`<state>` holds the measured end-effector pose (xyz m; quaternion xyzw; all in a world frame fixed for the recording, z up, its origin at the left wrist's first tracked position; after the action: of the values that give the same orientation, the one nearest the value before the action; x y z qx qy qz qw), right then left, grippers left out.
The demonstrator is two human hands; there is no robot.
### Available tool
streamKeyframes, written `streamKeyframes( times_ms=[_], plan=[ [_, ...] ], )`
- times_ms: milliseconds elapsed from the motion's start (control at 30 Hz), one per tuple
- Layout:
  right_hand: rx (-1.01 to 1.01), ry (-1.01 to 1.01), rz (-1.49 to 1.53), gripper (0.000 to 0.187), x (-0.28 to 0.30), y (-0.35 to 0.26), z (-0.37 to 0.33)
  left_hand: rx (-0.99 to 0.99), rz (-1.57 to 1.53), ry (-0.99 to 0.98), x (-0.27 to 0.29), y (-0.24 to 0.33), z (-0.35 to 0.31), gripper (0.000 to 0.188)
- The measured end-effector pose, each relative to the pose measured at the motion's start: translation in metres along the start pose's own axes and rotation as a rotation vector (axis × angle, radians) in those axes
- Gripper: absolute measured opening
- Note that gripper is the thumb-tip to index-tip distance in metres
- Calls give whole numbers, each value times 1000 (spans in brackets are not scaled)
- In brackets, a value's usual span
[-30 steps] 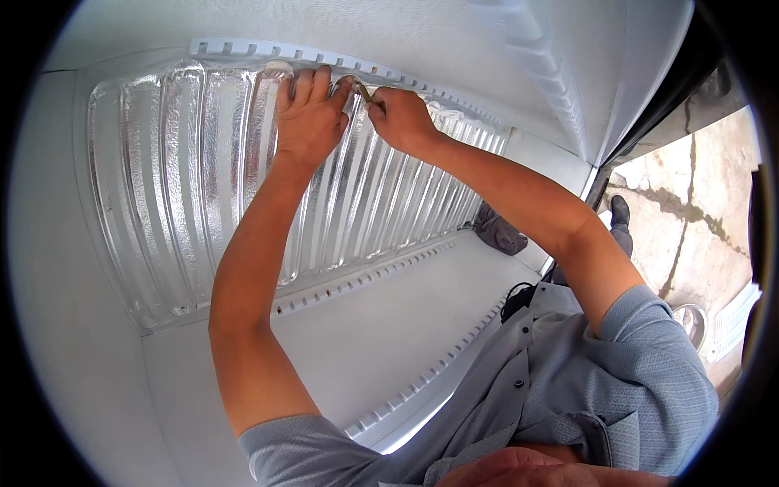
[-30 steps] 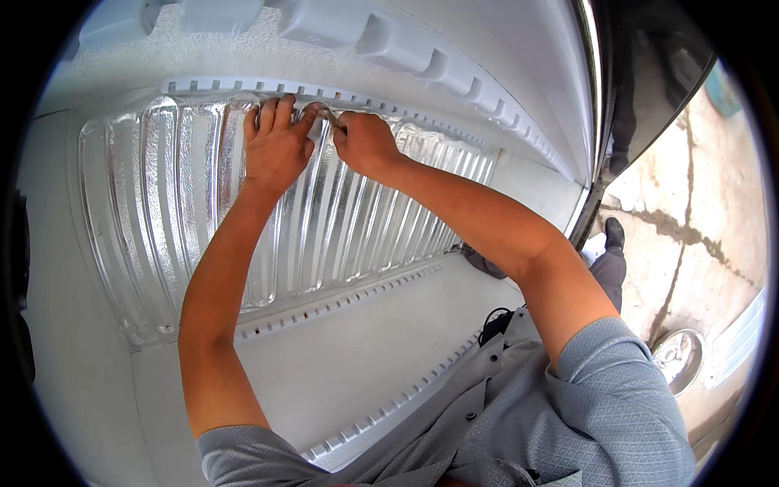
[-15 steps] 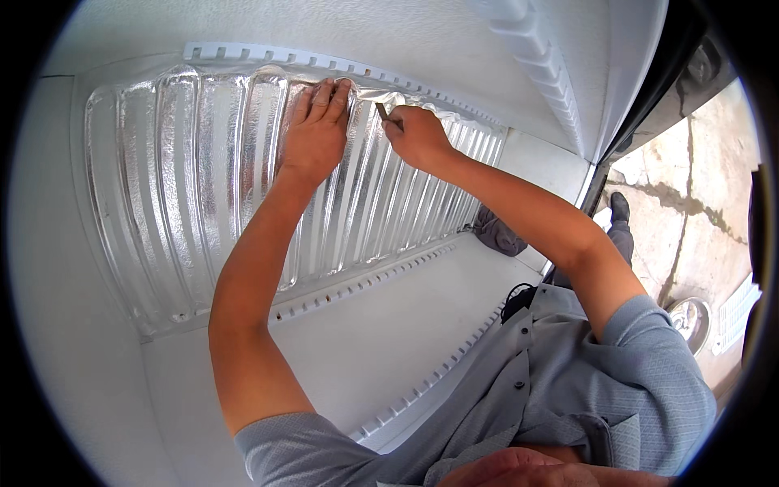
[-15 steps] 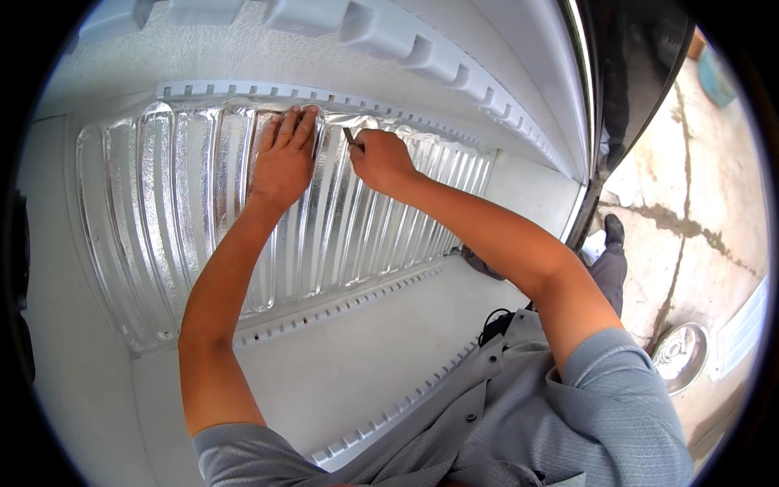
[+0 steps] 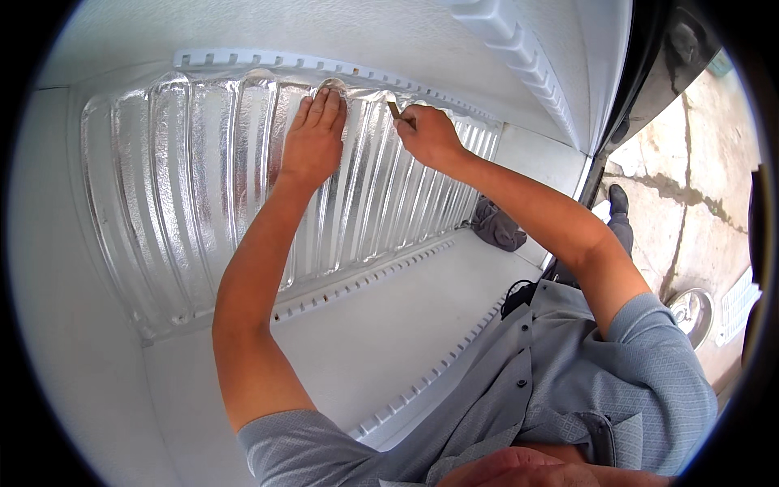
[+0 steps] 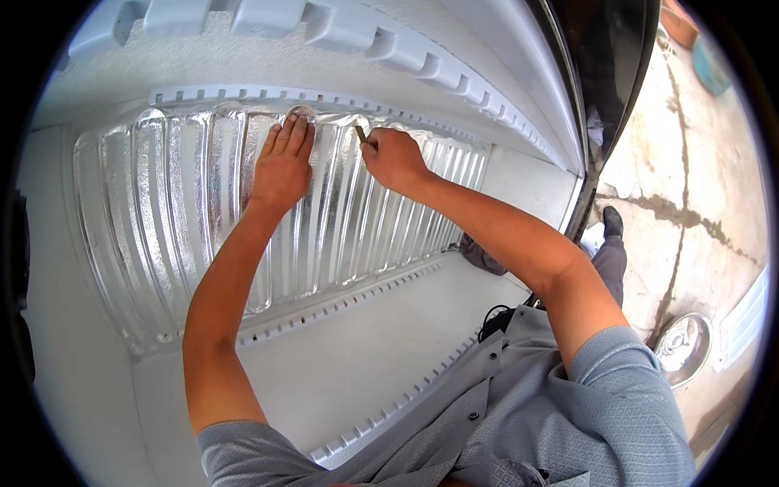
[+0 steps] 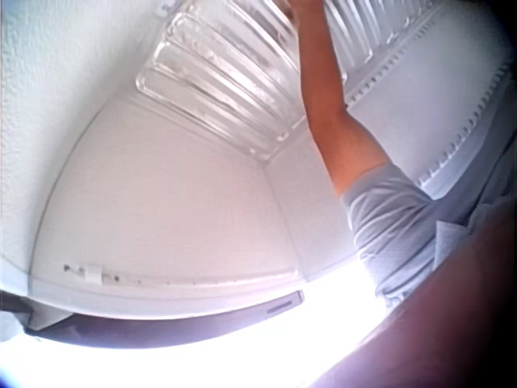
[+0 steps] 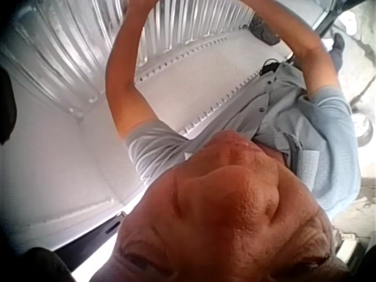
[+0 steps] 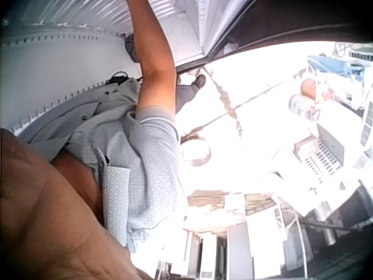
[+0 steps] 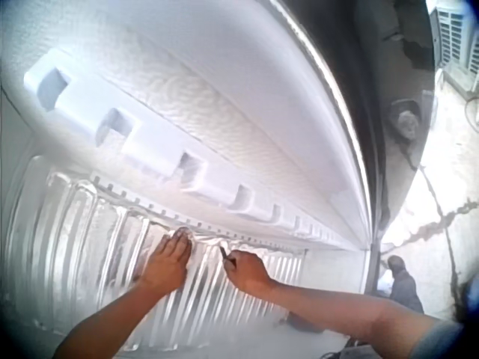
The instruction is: The person cleans the interior of a refrigerator using a grey cloth and a metal scraper. They wipe the ceiling and side walls, then use the scraper to remove residue from the plastic ridges and door shelves. The person alternates between scraping and wiping to clean the surfaces.
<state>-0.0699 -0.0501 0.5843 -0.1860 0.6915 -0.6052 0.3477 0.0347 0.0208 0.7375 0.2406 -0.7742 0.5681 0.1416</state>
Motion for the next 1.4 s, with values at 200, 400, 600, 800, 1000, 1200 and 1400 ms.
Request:
streamKeyframes(
  times_ms=[200, 400, 600, 800, 1000, 1200, 1400],
  plan=[
    [-14, -4, 6, 27, -6, 8, 0, 52, -46, 50, 4, 4, 3, 52],
    [-15, -8, 5, 28, -11, 6, 5, 83, -57, 59, 9, 5, 9, 50],
    [41, 12, -4, 27, -22, -1, 21, 91, -49, 87, 8, 6, 1, 80],
    [23, 15, 60, 27, -35, -10, 32, 151, -9, 40, -3, 8, 2, 78],
    [15, 11, 178, 27, -45, -15, 37, 154, -55, 89, -4, 7, 4, 74],
    [37, 86, 136, 28, -42, -24, 35, 162, -97, 131, -2, 5, 3, 71],
    [37, 130, 106, 27, -41, -31, 27, 171, -83, 203, 2, 6, 3, 63]
  ],
)
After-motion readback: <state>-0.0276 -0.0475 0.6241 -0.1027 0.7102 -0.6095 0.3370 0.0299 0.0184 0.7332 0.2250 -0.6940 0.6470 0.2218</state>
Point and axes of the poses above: each hand's wrist, its own z-axis towards the middle knuckle, its own x-axis out of the back of the hand, y = z × x, the point moved 8 cm from there along z, towards the middle knuckle, and after that the axes turned 8 degrees about z, right-handed, at the moved point
